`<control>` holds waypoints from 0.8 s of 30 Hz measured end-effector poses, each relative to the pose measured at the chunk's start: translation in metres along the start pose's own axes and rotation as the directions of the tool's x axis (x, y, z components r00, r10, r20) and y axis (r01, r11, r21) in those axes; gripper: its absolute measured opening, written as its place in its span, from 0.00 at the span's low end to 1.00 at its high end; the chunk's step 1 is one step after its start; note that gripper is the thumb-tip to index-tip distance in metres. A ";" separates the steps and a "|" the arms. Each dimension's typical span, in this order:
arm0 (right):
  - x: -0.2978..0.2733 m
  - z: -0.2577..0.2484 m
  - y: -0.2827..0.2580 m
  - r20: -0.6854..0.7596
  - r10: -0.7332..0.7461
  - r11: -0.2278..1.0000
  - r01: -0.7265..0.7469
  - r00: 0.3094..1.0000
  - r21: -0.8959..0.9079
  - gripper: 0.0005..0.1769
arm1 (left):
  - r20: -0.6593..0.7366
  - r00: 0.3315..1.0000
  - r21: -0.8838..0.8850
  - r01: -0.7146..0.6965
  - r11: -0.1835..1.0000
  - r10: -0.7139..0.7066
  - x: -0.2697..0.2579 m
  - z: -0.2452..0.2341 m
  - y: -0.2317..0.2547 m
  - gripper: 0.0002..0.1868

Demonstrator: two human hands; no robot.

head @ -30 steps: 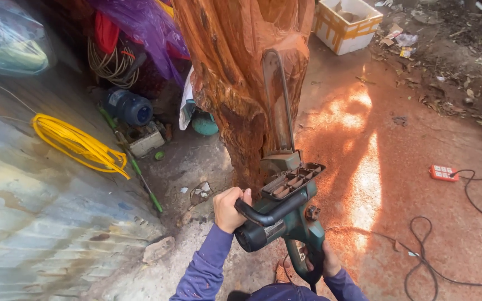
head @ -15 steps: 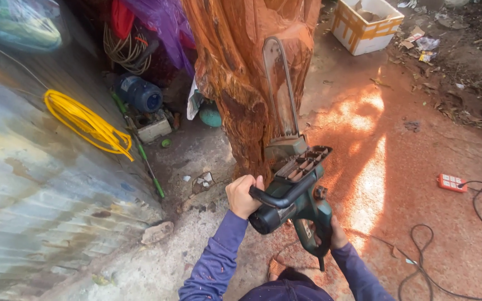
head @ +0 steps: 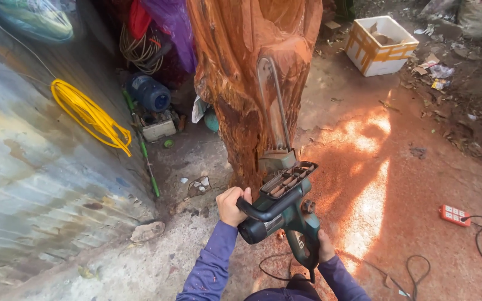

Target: Using an electric chainsaw to carve and shape details into a large wooden sculpture

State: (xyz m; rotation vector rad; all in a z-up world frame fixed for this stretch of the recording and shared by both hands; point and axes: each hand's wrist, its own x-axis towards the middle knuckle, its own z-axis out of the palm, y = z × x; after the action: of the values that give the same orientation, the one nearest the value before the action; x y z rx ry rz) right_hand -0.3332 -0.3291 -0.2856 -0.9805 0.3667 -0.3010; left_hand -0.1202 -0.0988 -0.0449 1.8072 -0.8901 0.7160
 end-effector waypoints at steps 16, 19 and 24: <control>-0.012 0.003 -0.029 -0.085 0.030 0.997 -0.036 0.996 -0.069 0.50 | 0.020 0.997 -0.050 0.079 0.996 -0.078 -0.004 0.010 -0.001 0.23; -0.015 0.017 -0.034 -0.019 -0.020 1.000 0.020 1.000 0.009 0.48 | 0.015 0.997 -0.044 0.070 0.997 -0.070 -0.001 0.006 -0.003 0.23; -0.016 0.025 -0.038 -0.033 0.019 0.999 -0.020 0.999 -0.043 0.52 | 0.015 0.999 -0.070 0.049 0.996 -0.048 0.005 0.004 -0.004 0.24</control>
State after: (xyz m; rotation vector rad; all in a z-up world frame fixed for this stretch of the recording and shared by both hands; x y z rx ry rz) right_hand -0.3400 -0.3238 -0.2382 -1.0146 0.4135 -0.2925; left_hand -0.1139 -0.1025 -0.0449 1.7672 -0.8673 0.6349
